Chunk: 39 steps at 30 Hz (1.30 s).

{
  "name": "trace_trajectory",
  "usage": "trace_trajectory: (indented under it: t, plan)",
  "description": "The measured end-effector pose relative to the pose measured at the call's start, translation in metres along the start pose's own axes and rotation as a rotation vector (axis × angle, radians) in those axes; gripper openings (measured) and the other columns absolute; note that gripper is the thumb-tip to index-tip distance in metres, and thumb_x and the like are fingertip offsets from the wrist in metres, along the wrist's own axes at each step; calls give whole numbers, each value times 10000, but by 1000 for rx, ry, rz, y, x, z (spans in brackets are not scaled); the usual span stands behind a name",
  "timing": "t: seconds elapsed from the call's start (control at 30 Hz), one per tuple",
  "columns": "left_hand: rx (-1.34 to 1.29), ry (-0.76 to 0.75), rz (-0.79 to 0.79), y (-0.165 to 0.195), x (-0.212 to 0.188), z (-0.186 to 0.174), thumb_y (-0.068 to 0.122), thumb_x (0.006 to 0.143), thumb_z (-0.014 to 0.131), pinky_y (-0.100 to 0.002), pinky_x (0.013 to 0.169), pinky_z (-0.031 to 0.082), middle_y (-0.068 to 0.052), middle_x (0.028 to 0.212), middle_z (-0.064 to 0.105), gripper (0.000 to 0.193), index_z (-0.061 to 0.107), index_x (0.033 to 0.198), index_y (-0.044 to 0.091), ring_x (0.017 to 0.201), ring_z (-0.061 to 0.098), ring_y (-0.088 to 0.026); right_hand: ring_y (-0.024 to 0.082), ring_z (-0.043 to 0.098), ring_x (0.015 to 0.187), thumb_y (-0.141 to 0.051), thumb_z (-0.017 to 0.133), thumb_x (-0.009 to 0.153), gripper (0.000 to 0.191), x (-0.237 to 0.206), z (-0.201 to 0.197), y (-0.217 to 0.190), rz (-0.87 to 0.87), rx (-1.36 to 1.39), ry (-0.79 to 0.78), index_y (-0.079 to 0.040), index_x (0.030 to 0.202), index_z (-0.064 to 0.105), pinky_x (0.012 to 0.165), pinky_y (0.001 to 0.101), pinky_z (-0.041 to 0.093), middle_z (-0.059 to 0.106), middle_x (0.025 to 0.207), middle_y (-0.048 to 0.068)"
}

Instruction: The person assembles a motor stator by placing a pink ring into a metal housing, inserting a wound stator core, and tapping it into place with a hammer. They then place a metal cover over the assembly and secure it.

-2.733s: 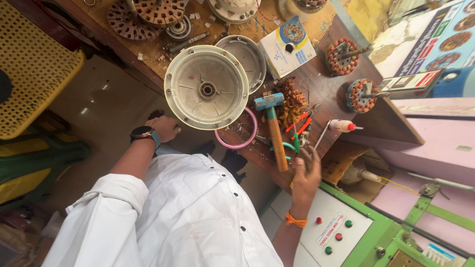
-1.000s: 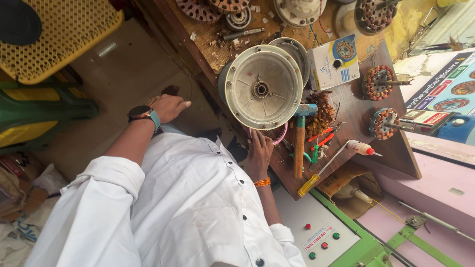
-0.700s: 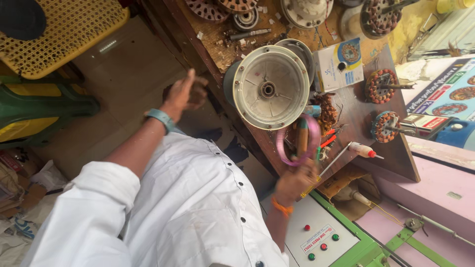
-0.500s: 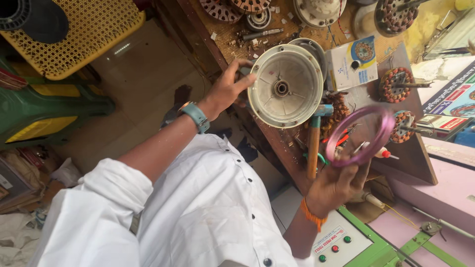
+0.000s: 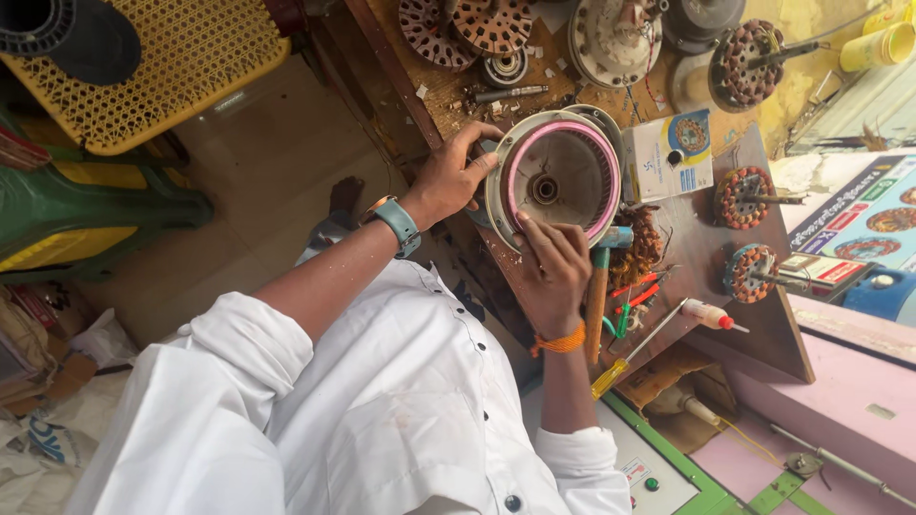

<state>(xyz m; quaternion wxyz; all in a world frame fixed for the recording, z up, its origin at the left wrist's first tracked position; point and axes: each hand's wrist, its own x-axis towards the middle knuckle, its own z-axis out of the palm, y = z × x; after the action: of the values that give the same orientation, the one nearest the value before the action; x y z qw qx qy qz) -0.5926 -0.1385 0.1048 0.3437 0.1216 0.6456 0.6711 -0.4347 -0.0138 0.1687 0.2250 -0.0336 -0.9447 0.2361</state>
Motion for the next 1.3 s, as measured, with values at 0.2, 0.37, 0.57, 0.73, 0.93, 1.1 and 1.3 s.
trace_trajectory:
  t: [0.2, 0.37, 0.57, 0.73, 0.93, 1.1, 1.3]
  plan:
    - [174, 9, 77, 0, 7, 2, 152, 993, 594, -380, 644, 602, -137, 1006, 691, 281, 610, 1264, 79, 802, 721, -267, 236, 577, 851, -59, 814, 837, 422, 9, -12, -2, 57, -24, -203, -37, 1246, 708, 865, 391, 467, 755, 1052, 80]
    - [285, 88, 303, -22, 16, 9, 132, 986, 634, -438, 911, 553, -188, 1134, 722, 270, 628, 1241, 45, 1032, 717, -359, 229, 531, 823, 14, 749, 833, 476, 12, -24, -8, 105, -23, -283, -69, 1301, 713, 886, 382, 469, 712, 930, 61]
    - [342, 165, 476, -34, 19, 15, 136, 981, 680, -450, 937, 538, -209, 1159, 710, 290, 660, 1244, 18, 1064, 689, -387, 243, 507, 787, 14, 768, 844, 456, 10, -24, 0, 121, -22, -313, -62, 1292, 724, 818, 386, 458, 695, 884, 64]
    - [110, 13, 53, -8, 20, 10, 214, 977, 615, -472, 799, 597, -146, 1253, 689, 375, 635, 1317, 59, 974, 748, -364, 236, 596, 942, 92, 656, 891, 469, 10, -32, 21, 92, -9, -223, -74, 1329, 684, 934, 373, 476, 722, 1043, 72]
    - [391, 17, 142, 6, 28, 16, 391, 904, 730, -451, 1022, 502, -278, 1317, 601, 664, 528, 1387, -17, 1192, 621, -393, 194, 576, 1327, -87, 565, 1045, 559, 26, -19, 67, 634, 677, 145, -13, 1568, 380, 1137, 356, 450, 525, 1526, 123]
    - [465, -26, 318, 8, 37, 22, 344, 975, 730, -491, 1064, 455, -342, 1362, 488, 688, 455, 1511, 11, 1273, 517, -481, 252, 543, 1396, -42, 585, 1021, 634, 27, 1, 70, 634, 1017, 350, 33, 1604, 345, 1215, 396, 434, 495, 1561, 204]
    - [547, -23, 107, 39, 30, 23, 314, 946, 690, -466, 974, 513, -189, 1255, 533, 610, 486, 1486, 116, 1159, 616, -386, 343, 548, 1344, -26, 529, 971, 620, 34, -16, 54, 734, 1114, 432, 8, 1554, 322, 1168, 484, 464, 516, 1475, 245]
